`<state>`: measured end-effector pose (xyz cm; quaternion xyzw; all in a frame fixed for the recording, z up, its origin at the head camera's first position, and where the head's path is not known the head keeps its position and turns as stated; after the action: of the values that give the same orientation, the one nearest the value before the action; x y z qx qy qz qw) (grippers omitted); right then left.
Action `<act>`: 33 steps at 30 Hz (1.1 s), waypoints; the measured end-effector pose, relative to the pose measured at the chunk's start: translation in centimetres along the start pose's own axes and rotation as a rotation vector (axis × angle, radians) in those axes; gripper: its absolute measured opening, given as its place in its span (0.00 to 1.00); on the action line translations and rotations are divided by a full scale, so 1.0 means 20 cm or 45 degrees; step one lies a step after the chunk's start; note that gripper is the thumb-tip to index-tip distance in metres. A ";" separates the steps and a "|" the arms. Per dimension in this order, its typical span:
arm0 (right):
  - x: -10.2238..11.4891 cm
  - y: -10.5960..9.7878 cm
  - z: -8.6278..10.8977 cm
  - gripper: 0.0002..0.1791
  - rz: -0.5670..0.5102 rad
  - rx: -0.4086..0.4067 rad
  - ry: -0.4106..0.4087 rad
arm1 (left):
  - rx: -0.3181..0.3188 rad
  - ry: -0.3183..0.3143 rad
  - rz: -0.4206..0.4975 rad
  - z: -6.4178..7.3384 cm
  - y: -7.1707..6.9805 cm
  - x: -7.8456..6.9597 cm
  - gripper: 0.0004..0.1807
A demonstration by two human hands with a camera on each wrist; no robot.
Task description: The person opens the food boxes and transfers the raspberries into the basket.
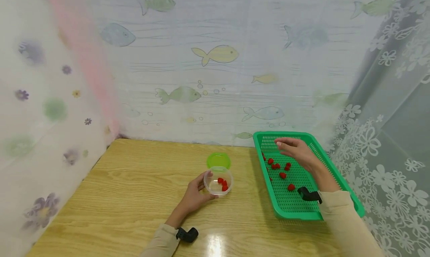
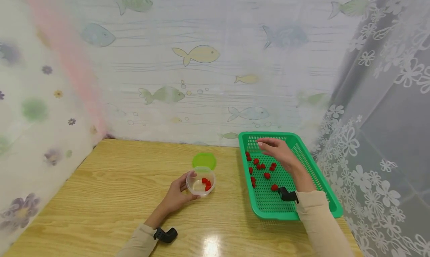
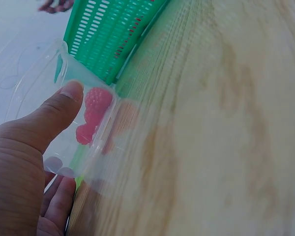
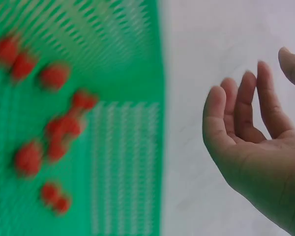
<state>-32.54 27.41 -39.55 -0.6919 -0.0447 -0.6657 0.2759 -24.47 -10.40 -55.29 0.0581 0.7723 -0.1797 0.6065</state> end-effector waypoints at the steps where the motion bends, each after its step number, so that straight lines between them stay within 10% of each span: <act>1: 0.04 0.03 0.01 0.23 -0.018 0.019 -0.029 | -0.004 0.001 -0.007 0.00 0.00 0.00 0.50; 9: 0.31 0.35 0.07 0.12 -0.016 0.132 -0.226 | -0.017 -0.012 -0.030 0.00 0.00 0.00 0.50; 17: 0.31 0.72 0.01 0.17 0.069 0.235 -0.174 | -0.007 0.003 -0.004 -0.01 0.00 0.00 0.49; 33: 0.16 1.03 -0.04 0.15 0.290 -0.073 -0.077 | -0.001 0.006 -0.009 -0.01 0.00 0.02 0.50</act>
<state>-24.13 8.65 -43.26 -0.7199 0.0449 -0.6097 0.3286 -24.83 -10.43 -55.69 0.0557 0.7741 -0.1812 0.6040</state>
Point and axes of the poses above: each hand's wrist, its own z-axis away from the middle knuckle, its own y-axis out of the palm, x = y × z, the point moved 2 cm from there along -z, towards the middle knuckle, and after that the axes turned 5 degrees about x, right-handed, at the moved point
